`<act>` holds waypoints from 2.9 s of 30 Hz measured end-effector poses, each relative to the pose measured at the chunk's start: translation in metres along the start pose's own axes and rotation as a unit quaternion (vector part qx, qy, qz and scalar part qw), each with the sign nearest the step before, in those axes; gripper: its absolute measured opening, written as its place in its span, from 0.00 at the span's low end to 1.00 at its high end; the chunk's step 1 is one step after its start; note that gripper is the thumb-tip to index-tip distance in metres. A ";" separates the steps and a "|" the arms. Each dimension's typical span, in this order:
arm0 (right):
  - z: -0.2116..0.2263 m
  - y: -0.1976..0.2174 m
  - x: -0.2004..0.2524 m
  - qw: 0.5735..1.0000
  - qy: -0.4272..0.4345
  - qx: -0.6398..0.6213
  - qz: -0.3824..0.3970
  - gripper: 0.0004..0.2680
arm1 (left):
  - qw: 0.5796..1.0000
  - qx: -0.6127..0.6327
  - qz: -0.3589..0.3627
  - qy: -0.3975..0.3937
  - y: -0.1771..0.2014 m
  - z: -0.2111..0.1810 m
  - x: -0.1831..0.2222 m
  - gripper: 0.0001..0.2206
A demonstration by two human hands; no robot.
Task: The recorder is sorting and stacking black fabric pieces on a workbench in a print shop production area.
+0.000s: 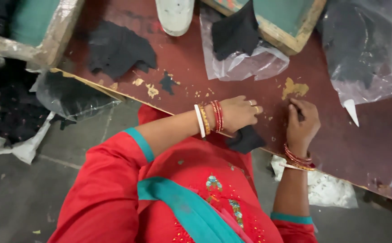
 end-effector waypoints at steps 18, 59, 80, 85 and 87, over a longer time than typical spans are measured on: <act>-0.015 -0.010 -0.003 0.998 0.027 -0.057 0.011 0.05 | 0.673 0.107 -0.494 0.540 0.047 0.041 0.216 0.17; -0.023 -0.009 -0.013 0.998 -0.027 -0.045 -0.025 0.06 | 0.876 0.095 -0.257 0.398 0.053 0.113 0.035 0.42; 0.007 -0.006 -0.001 0.999 -0.016 -0.025 -0.013 0.06 | 0.861 -0.086 -0.297 0.403 0.030 0.013 0.073 0.29; 0.064 -0.017 0.007 0.996 -0.037 -0.014 0.077 0.06 | 0.896 0.028 -0.257 0.362 0.003 -0.005 0.110 0.22; 0.088 -0.026 0.006 0.988 -0.014 -0.044 0.150 0.06 | 0.899 0.049 -0.280 0.335 -0.011 -0.021 0.114 0.19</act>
Point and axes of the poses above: each hand's wrist, its own x-axis away from the middle knuckle, its own y-axis out of the back of the hand, z = x × y, the point moved 1 cm from there along -x, towards the middle knuckle, and after that the axes turned 9 degrees about -z, right-handed, at the moved point
